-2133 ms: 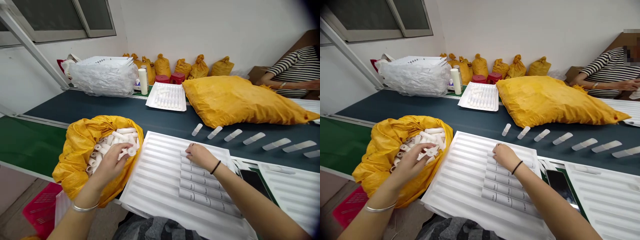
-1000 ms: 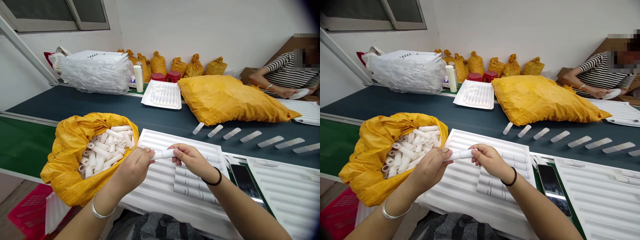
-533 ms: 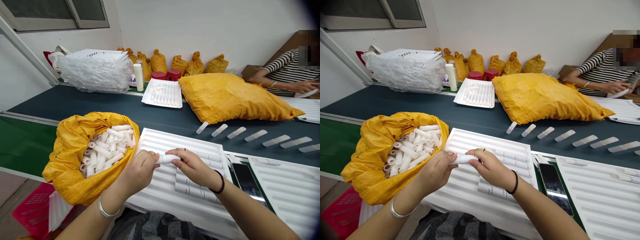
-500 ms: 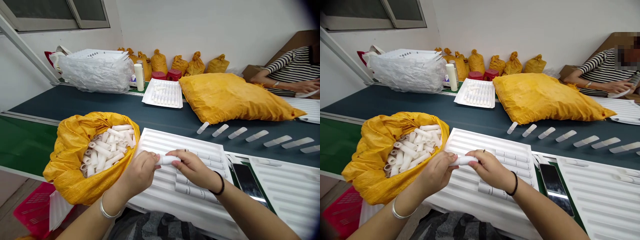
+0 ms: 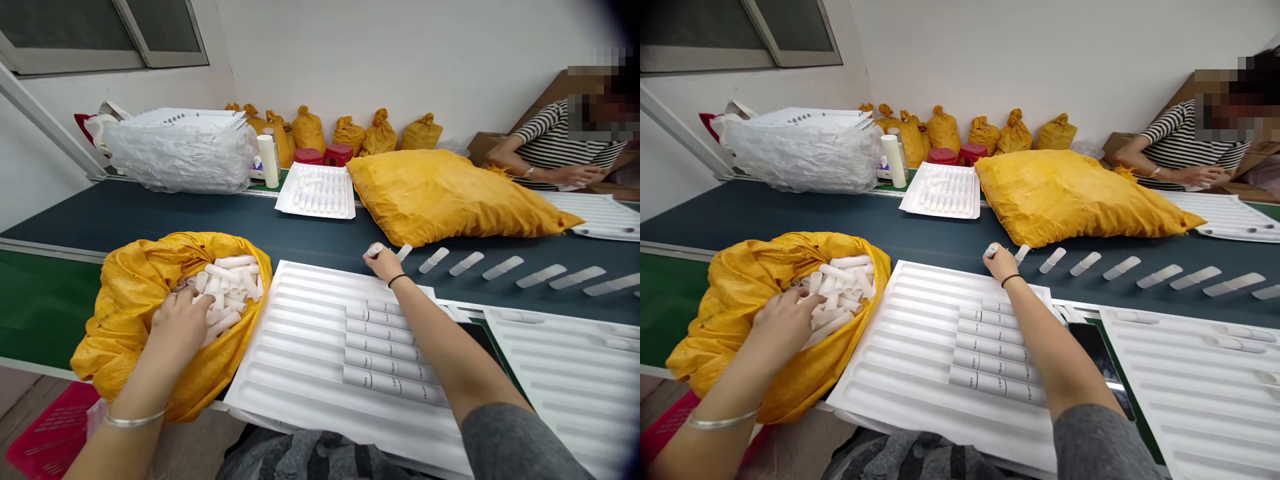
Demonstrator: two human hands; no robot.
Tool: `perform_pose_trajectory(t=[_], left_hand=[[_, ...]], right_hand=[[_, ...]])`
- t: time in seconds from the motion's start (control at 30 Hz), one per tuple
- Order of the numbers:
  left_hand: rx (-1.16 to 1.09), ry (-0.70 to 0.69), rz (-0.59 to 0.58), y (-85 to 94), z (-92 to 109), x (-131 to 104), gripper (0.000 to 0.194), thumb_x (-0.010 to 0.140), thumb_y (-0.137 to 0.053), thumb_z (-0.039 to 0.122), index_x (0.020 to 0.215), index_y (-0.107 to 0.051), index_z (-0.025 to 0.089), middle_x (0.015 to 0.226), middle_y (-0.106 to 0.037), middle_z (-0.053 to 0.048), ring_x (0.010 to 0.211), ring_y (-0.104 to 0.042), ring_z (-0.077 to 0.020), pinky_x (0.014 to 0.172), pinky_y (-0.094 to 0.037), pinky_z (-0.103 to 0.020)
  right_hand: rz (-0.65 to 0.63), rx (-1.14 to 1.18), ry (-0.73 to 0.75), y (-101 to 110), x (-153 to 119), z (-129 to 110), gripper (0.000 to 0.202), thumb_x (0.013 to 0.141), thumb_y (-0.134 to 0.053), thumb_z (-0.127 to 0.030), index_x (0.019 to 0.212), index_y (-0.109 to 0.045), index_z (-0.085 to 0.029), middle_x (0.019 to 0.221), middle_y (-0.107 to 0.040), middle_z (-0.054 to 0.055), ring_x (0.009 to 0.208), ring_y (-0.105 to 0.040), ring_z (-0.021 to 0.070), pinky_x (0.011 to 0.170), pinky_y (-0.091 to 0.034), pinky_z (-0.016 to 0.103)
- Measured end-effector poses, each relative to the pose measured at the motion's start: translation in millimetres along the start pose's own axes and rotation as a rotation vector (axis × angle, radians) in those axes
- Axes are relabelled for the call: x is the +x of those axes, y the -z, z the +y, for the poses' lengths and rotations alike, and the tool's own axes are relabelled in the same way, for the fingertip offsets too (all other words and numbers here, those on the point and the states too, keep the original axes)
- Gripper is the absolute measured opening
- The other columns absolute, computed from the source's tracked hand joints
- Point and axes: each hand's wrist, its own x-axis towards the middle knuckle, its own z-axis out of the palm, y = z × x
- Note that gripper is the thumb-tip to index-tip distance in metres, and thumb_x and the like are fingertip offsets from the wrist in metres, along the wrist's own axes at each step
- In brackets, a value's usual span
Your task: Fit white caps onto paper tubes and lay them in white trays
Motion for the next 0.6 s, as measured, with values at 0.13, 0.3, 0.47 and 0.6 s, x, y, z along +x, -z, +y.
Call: perform_pose_trajectory(t=[0.13, 0.3, 0.47, 0.6], left_hand=[[0.032, 0.0, -0.009, -9.9, -21, 14, 0.03, 0.081, -0.046, 0.022, 0.097, -0.072, 0.021, 0.112, -0.053, -0.022, 0.109, -0.047, -0.0444, 0.084, -0.04, -0.059], [-0.141, -0.18, 0.112, -2.4, 1, 4, 0.029, 0.084, -0.048, 0.025, 0.108, -0.065, 0.02, 0.119, -0.061, -0.011, 0.114, -0.052, -0.0307, 0.098, -0.039, -0.044], [-0.564, -0.393, 0.265, 4.7, 50, -15, 0.027, 0.086, -0.055, 0.032, 0.109, -0.063, 0.022, 0.108, -0.068, -0.006, 0.102, -0.061, -0.024, 0.092, -0.046, -0.039], [-0.814, -0.339, 0.217, 1.5, 83, -23, 0.036, 0.08, -0.065, 0.037, 0.111, -0.06, 0.021, 0.104, -0.068, -0.006, 0.095, -0.063, -0.0215, 0.088, -0.049, -0.038]], right_hand=[[-0.128, -0.074, -0.112, 4, 17, 18, 0.028, 0.09, -0.056, -0.037, 0.104, -0.06, -0.012, 0.1, -0.063, 0.006, 0.085, -0.062, 0.0156, 0.076, -0.051, 0.035], [-0.161, -0.128, -0.004, 16, -22, 17, 0.021, 0.086, -0.057, -0.029, 0.089, -0.068, -0.011, 0.092, -0.068, 0.012, 0.087, -0.063, 0.0224, 0.076, -0.047, 0.032], [-0.24, -0.132, 0.237, 8, -79, 14, 0.008, 0.072, -0.064, -0.017, 0.065, -0.069, -0.016, 0.081, -0.069, 0.01, 0.076, -0.064, 0.0222, 0.067, -0.044, 0.028], [-0.154, -0.134, 0.305, 8, -91, 15, 0.008, 0.072, -0.061, -0.016, 0.075, -0.068, -0.013, 0.086, -0.066, 0.013, 0.083, -0.062, 0.0262, 0.072, -0.044, 0.032]])
